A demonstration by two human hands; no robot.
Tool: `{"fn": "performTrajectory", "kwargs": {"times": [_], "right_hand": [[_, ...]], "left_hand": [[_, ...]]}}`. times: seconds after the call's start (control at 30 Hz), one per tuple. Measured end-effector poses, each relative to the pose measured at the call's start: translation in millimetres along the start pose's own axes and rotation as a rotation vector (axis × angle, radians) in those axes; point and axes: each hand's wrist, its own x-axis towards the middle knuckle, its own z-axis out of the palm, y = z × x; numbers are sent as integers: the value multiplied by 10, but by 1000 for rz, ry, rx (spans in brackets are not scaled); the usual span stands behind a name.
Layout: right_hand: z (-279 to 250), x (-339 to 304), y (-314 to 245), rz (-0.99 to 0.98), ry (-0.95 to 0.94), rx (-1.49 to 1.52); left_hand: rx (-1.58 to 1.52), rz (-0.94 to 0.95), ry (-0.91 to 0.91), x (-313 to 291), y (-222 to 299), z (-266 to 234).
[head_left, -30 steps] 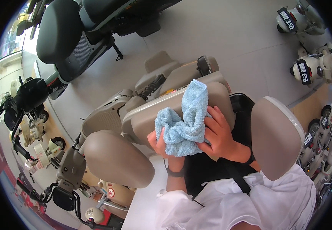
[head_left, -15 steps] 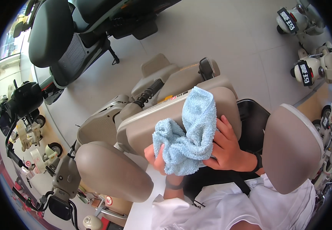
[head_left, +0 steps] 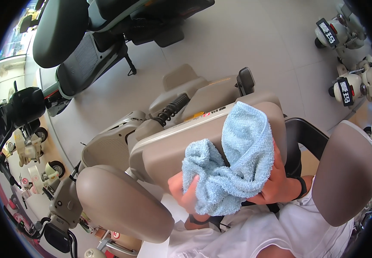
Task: The person cleans a small electric scooter by hand with a blue cloth, wiping the seat, the rear body panels, and the plastic trim near the foot deck.
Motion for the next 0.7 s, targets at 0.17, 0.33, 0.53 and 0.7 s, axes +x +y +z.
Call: {"fn": "performTrajectory", "kwargs": {"times": [0.17, 0.33, 0.53, 0.7], "right_hand": [[35, -58, 34, 30, -46, 14], [11, -84, 78, 16, -88, 9], [26, 18, 18, -50, -83, -27], [15, 89, 22, -70, -72, -163]], "left_hand": [[38, 357, 73, 4, -85, 29], [-1, 569, -2, 35, -243, -35], [101, 560, -21, -4, -200, -44], [138, 649, 7, 37, -144, 23]]}}
